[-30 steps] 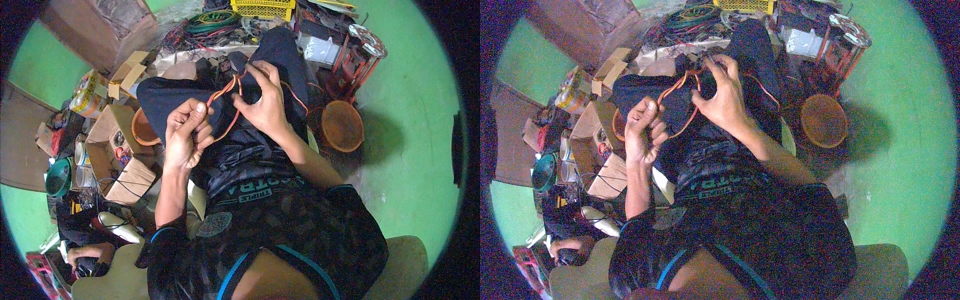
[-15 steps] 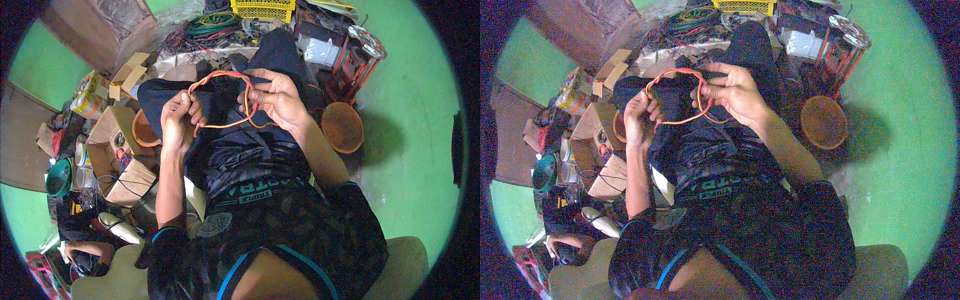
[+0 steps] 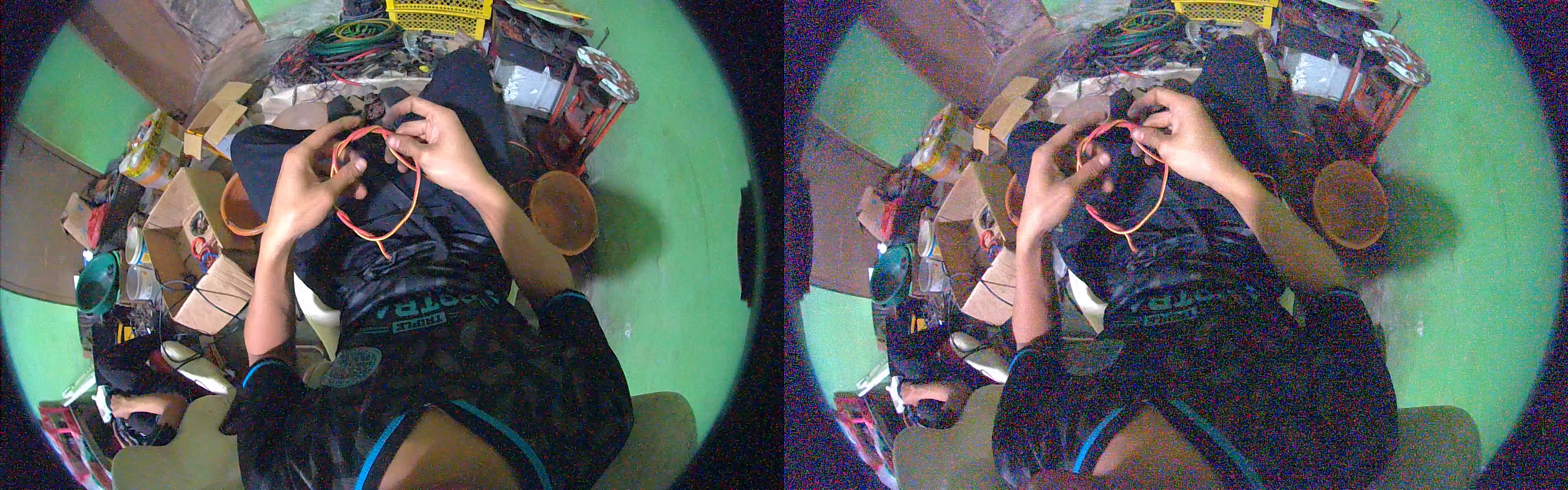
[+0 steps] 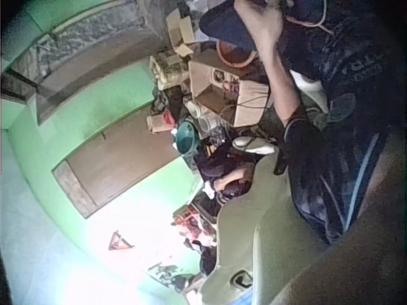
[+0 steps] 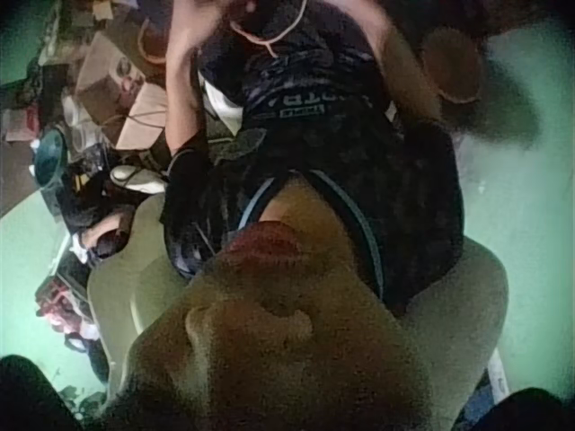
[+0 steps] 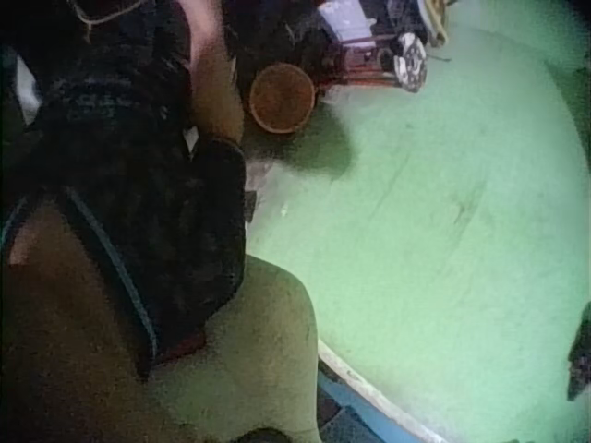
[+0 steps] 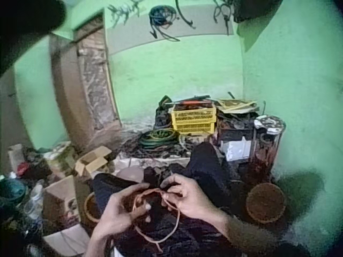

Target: The person sits on the floor in a cluttered room and works on a bundle of wires. They untangle and separate red and orange wires, then twist them together by hand. The person continues to manipulate the wires, organizing them and preparing them for connection.

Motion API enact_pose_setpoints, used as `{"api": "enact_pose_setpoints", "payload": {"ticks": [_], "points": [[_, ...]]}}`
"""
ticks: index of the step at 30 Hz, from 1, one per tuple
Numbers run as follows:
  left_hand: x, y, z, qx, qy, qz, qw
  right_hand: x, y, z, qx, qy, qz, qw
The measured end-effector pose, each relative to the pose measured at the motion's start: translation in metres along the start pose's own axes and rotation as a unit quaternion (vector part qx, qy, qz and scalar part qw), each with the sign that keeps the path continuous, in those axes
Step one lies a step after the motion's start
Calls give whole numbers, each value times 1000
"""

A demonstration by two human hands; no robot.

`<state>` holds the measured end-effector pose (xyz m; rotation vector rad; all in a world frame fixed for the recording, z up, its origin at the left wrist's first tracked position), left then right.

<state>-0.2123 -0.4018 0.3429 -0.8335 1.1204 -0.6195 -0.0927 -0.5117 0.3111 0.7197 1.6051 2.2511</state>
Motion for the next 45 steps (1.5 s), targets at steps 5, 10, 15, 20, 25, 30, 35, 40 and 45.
{"api": "enact_pose_setpoints", "payload": {"ticks": [5,10,15,20,25,30,35,40,45], "points": [[4,-4,13,58,-48,41,996,14,9,-1,-23,25,-6,999],[-5,5,15,42,-133,96,986,8,5,2,80,59,219,971],[0,11,21,65,-84,86,991,10,-20,-1,177,72,436,879],[3,7,20,28,-68,54,996,13,-4,-1,106,61,208,970],[-12,5,20,8,-175,35,984,9,4,-11,2,28,67,997],[-32,8,24,5,-264,6,964,0,-2,-41,-165,-33,-147,975],[-38,-8,21,60,-302,53,950,24,29,-40,-242,-45,-237,940],[-44,-9,23,47,-336,55,939,25,8,-24,-154,-48,-175,971],[-45,12,30,-33,-275,-78,958,15,10,-8,-29,-28,200,979]]}}
Point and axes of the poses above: each hand's wrist, its own z-axis towards the middle knuckle, its own x-axis out of the palm, y = z × x, the point moved 5 cm from there along z, towards the middle knuckle, and after that the axes turned 15 degrees about z, right-handed, at the moved point
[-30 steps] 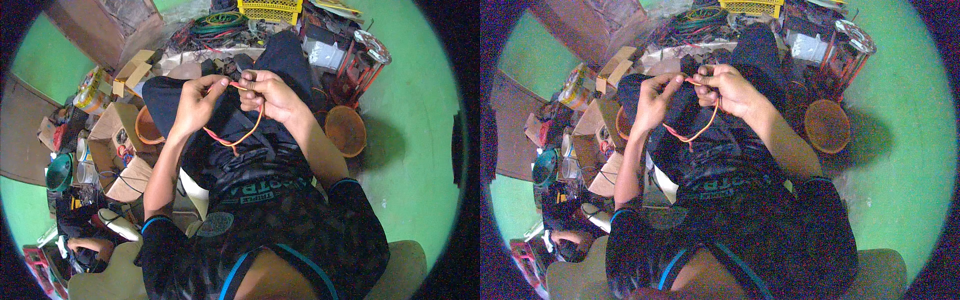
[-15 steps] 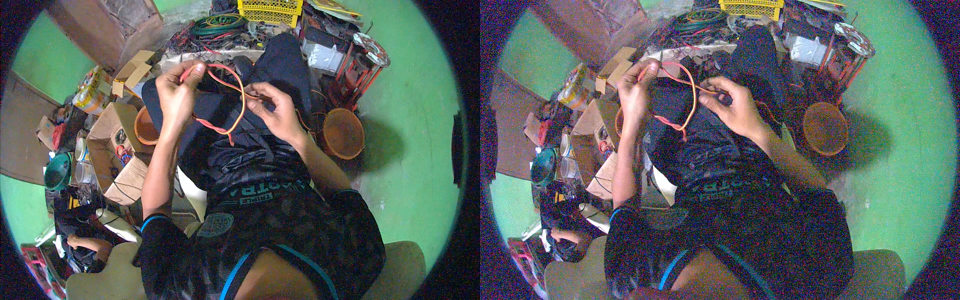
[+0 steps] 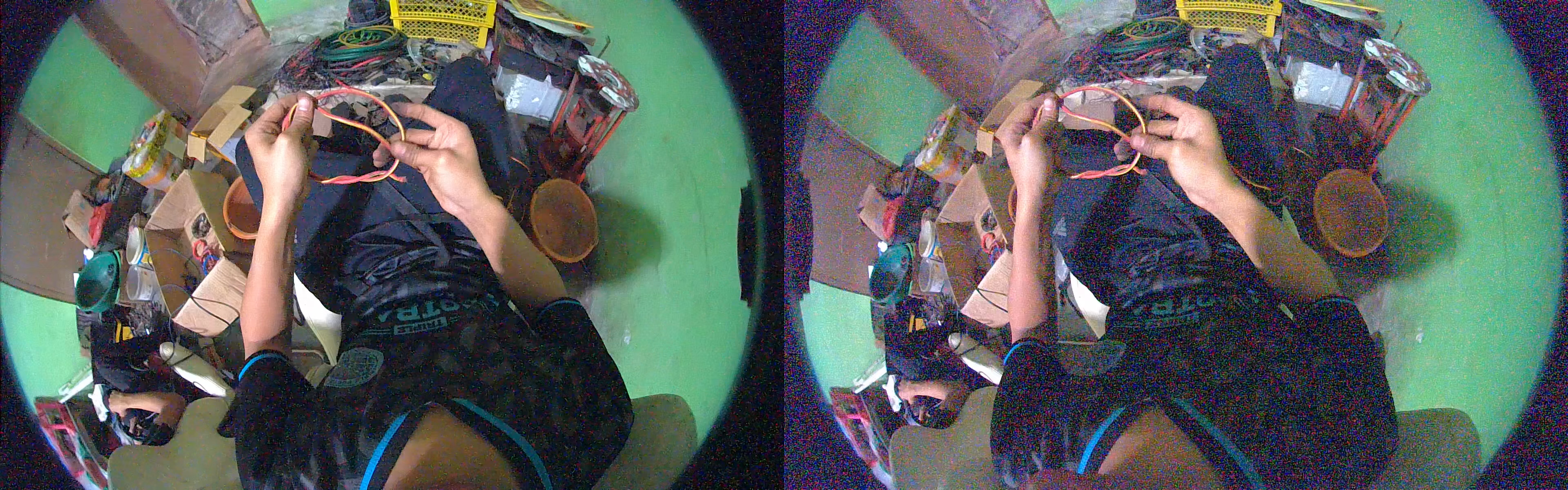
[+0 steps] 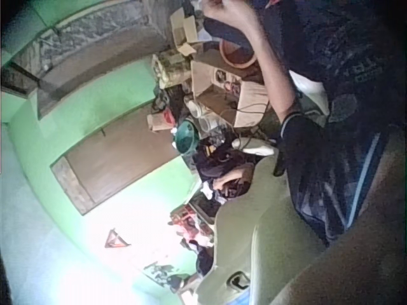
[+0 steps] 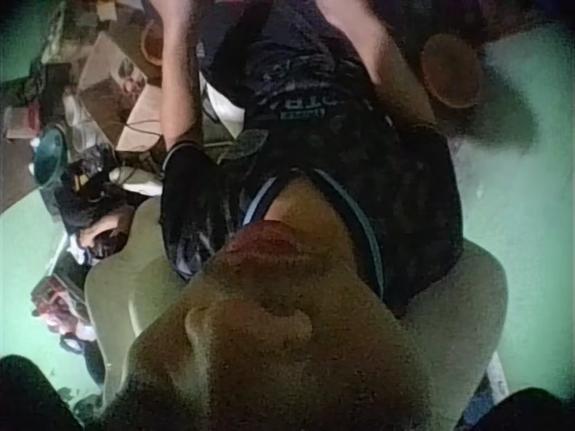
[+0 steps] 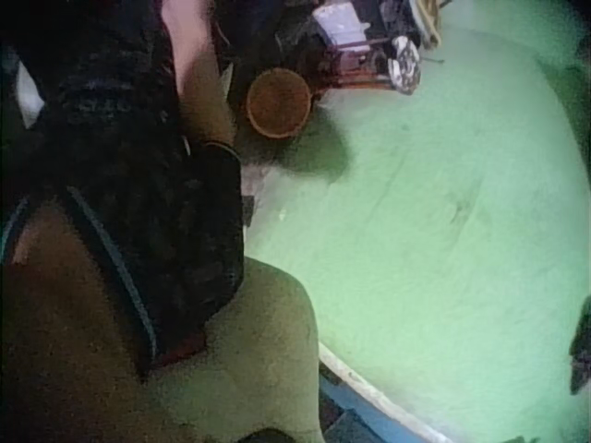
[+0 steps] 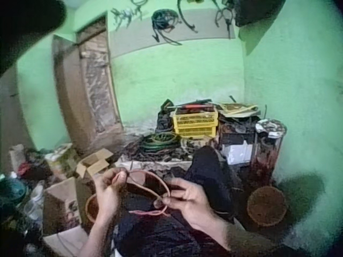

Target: The person sits on the floor in a cluttered room and works on a bundle of wires. They untangle and separate red and orange wires, then twist them together by hand. The person continues to manipulate the wires, organizing them and preparing them for connection.

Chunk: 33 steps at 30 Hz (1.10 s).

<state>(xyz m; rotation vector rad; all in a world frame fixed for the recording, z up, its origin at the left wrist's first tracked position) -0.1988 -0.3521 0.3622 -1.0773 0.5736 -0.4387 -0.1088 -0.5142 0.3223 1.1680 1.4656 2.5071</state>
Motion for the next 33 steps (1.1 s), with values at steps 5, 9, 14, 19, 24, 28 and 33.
{"api": "enact_pose_setpoints", "payload": {"ticks": [5,9,14,19,24,28,33], "points": [[36,29,-18,-158,186,-316,917,-8,-12,4,62,71,347,933],[37,31,-24,-149,252,-349,890,-19,-15,1,95,95,348,928],[21,29,-29,-170,205,-316,911,-2,8,-4,33,68,-67,995],[17,28,-30,-157,145,-247,945,8,22,-7,-207,74,-484,847],[9,21,-18,20,42,27,999,32,31,-19,-328,28,-565,757],[9,11,-22,205,-36,184,961,-6,11,3,128,-18,60,990],[2,10,-23,179,64,192,963,-4,49,5,-77,31,-250,965]]}}
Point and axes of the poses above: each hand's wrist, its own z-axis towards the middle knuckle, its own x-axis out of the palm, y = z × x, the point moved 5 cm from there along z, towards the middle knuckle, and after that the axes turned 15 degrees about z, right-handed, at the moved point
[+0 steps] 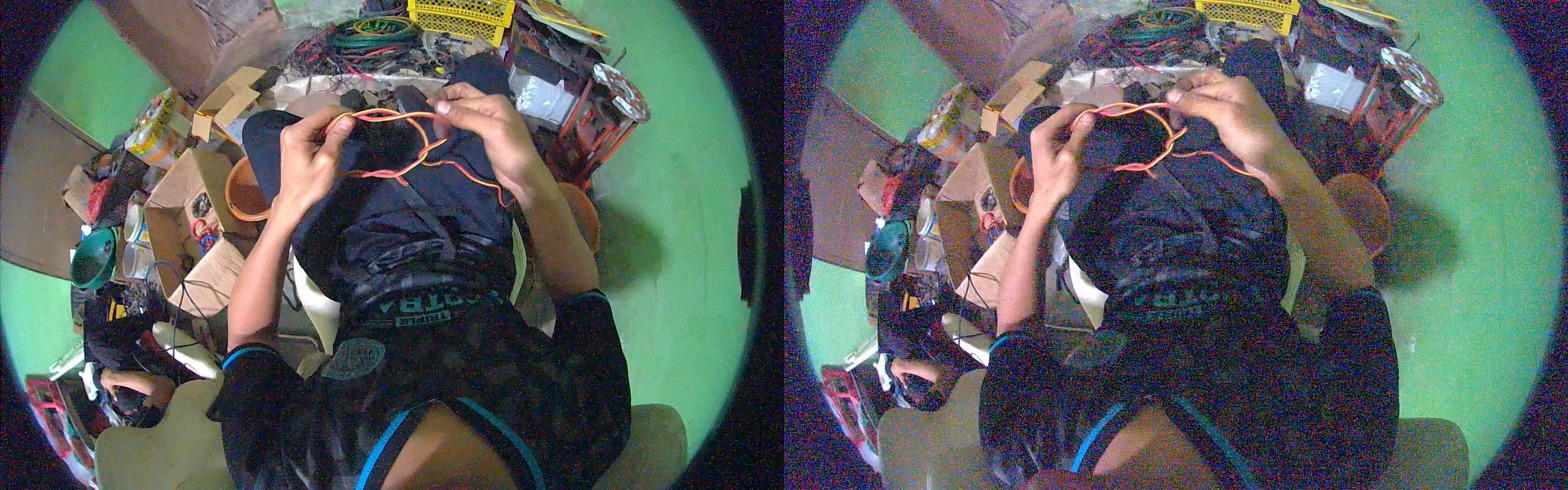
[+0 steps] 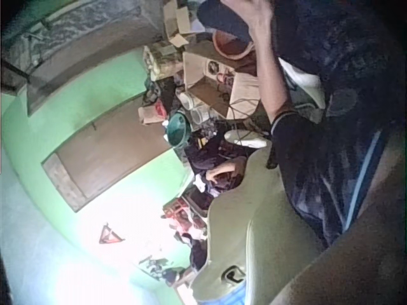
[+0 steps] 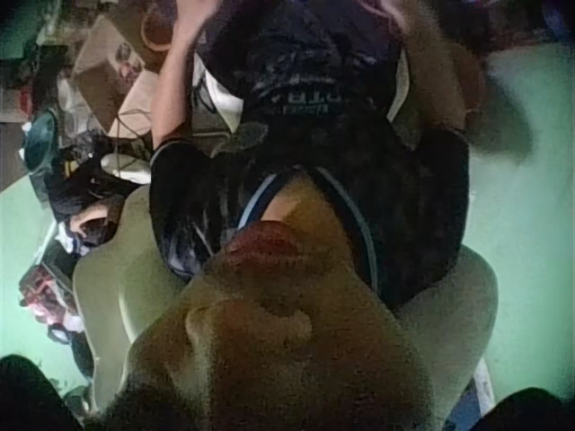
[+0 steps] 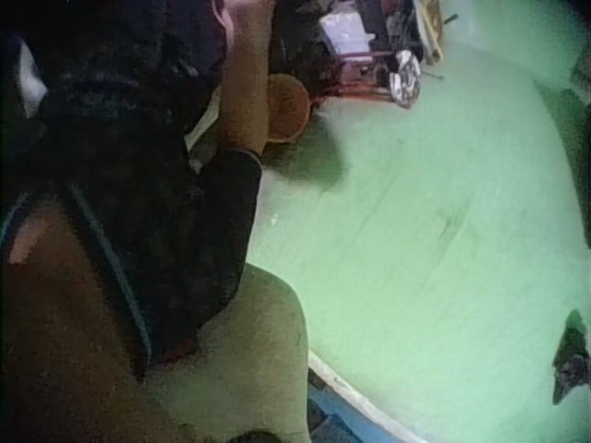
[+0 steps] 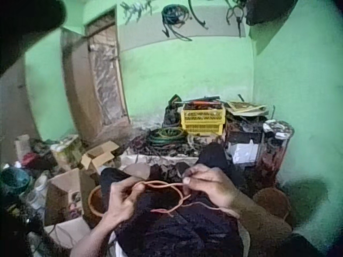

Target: The person sits on the floor in a cluttered room and works on a bundle of wires. They untangle and separate red and orange wires, then twist them together by hand. The person continues to manipulate the wires, organizing them and preparing them for connection.

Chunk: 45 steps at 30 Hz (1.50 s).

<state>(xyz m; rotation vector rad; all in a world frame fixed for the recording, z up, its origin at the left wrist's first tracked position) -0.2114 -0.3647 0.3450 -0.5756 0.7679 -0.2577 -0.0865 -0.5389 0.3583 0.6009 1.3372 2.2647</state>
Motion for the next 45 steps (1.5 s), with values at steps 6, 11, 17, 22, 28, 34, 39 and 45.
{"api": "enact_pose_setpoints", "payload": {"ticks": [6,11,17,22,28,34,39,45], "points": [[3,-16,4,-23,78,-16,997,-5,-5,-5,136,2,39,990],[4,-15,10,-72,128,-194,970,-12,-1,11,172,-8,205,963],[23,-22,2,-113,133,-614,770,-10,8,20,122,-70,302,943],[10,-30,22,-85,37,-440,893,-14,21,51,12,-132,204,970],[-72,-54,73,49,-161,-108,980,22,131,108,-181,-38,-99,978],[-92,-34,80,3,-54,-108,993,27,117,90,8,78,80,994],[-59,2,39,41,122,-58,990,-5,66,53,103,288,-209,929],[-30,-17,23,-101,42,-306,946,-3,60,31,-50,196,444,873]]}}
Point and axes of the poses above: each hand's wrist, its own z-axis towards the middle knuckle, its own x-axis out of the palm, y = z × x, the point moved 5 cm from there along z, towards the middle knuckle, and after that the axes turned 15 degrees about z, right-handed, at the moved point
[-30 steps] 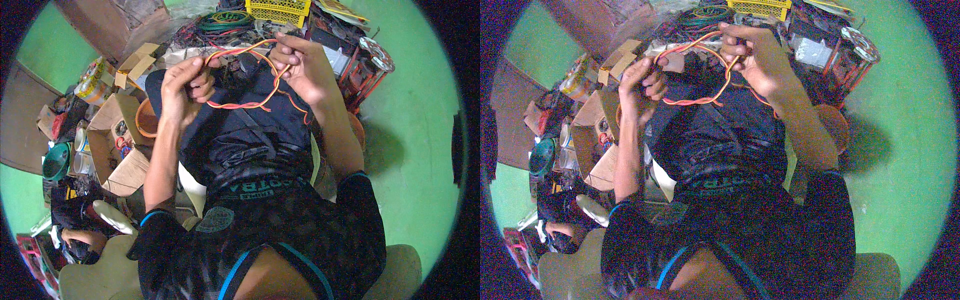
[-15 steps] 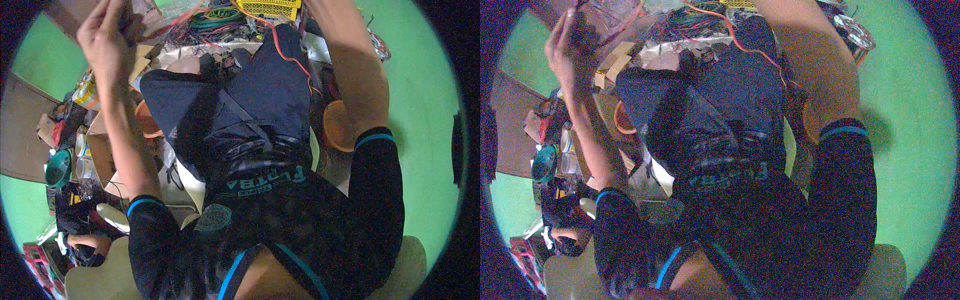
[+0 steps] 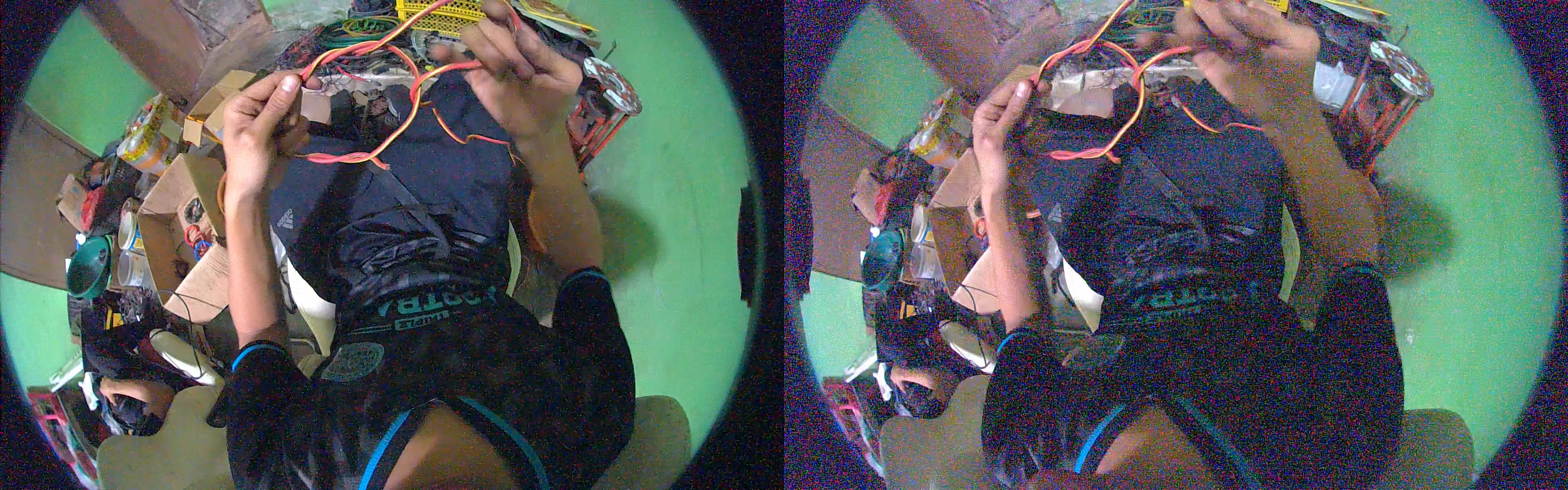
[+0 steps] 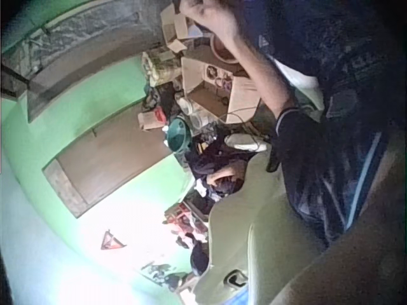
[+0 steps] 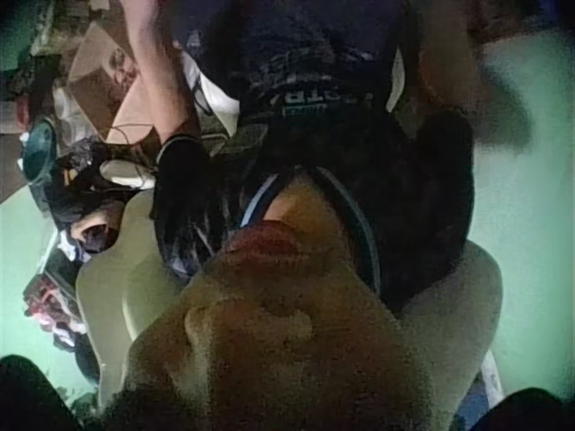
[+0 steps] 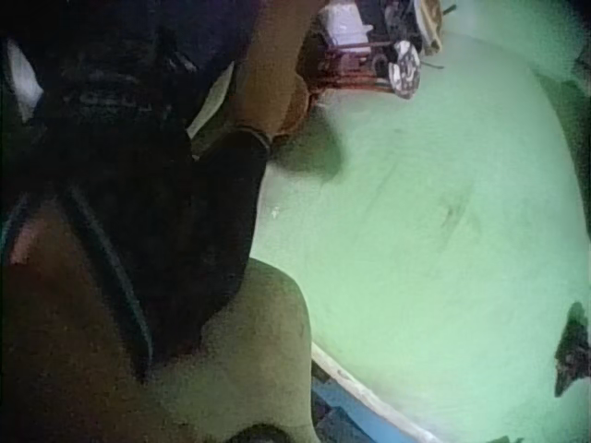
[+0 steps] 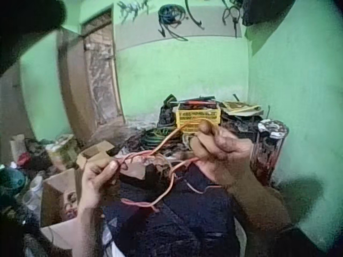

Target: The person sits on the floor in a cluttered room and works on a bundle of wires. They untangle and separate red and orange wires, then twist them together by hand. The person continues to manipulate the wires, organizing them and preparing them for connection.

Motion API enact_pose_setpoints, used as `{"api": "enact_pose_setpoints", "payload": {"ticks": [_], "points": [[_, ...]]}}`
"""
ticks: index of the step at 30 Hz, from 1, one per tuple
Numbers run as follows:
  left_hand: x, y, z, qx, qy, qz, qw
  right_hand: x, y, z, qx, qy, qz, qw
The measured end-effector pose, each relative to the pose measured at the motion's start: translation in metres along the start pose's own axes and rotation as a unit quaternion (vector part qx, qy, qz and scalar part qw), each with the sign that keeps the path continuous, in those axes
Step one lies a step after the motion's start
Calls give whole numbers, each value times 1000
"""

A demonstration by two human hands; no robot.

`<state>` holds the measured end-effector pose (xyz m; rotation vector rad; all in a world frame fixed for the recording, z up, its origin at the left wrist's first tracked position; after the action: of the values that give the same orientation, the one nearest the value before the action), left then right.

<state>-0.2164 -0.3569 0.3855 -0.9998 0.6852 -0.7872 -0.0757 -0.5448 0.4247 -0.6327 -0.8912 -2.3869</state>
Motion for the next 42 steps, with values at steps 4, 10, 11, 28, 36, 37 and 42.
{"api": "enact_pose_setpoints", "payload": {"ticks": [4,10,11,28,36,37,42], "points": [[-21,27,2,-55,39,38,997,-28,-3,-17,150,-76,-226,959],[-31,31,-15,-61,113,72,989,7,26,-24,181,100,-589,781],[-27,29,-19,-69,125,41,989,9,27,-23,133,82,-498,853],[-65,27,-4,-81,159,137,974,-2,67,-35,180,91,-559,804],[-46,8,-1,-110,58,-35,992,-23,26,-40,-95,-104,46,989],[-50,14,0,-112,48,-25,992,-31,24,-46,-53,-130,22,990],[-98,45,-3,-122,170,204,956,-57,79,-67,264,-18,-678,685]]}}
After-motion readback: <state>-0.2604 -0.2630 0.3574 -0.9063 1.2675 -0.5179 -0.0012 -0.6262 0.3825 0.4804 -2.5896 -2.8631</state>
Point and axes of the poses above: each hand's wrist, its own z-axis towards the middle knuckle, its own x-axis out of the palm, y = z × x, the point moved 5 cm from there along z, towards the middle knuckle, and after that the axes turned 15 degrees about z, right-handed, at the moved point
